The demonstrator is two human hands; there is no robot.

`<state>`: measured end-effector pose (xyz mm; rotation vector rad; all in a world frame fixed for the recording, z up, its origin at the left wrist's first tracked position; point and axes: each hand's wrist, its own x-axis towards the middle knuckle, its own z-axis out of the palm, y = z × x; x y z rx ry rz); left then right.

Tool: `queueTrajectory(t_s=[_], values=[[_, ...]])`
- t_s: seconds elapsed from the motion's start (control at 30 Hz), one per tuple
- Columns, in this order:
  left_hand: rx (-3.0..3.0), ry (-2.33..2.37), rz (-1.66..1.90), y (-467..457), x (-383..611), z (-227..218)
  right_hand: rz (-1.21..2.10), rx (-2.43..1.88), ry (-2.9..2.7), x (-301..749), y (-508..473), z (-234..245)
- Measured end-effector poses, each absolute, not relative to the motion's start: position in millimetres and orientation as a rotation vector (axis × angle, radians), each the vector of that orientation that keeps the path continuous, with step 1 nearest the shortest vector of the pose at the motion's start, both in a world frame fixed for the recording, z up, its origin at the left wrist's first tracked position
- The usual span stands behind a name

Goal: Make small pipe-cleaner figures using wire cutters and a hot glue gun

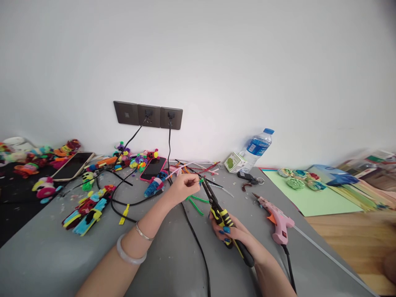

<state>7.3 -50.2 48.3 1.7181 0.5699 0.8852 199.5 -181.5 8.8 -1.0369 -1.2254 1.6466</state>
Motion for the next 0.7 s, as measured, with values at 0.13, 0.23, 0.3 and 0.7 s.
queueTrajectory(t_s=[0.13,0.23,0.3,0.7], values=[[1.727,0.575,0.888,-50,7,48,1.613,-1.078,-1.249,194,-184,21],[1.752,0.579,0.888,-50,6,48,1.604,-1.082,-1.257,193,-185,23],[1.776,0.587,0.887,-50,6,47,1.629,-1.037,-1.227,196,-182,15],[1.806,0.581,0.878,-54,7,46,1.635,-1.059,-1.256,195,-184,21]])
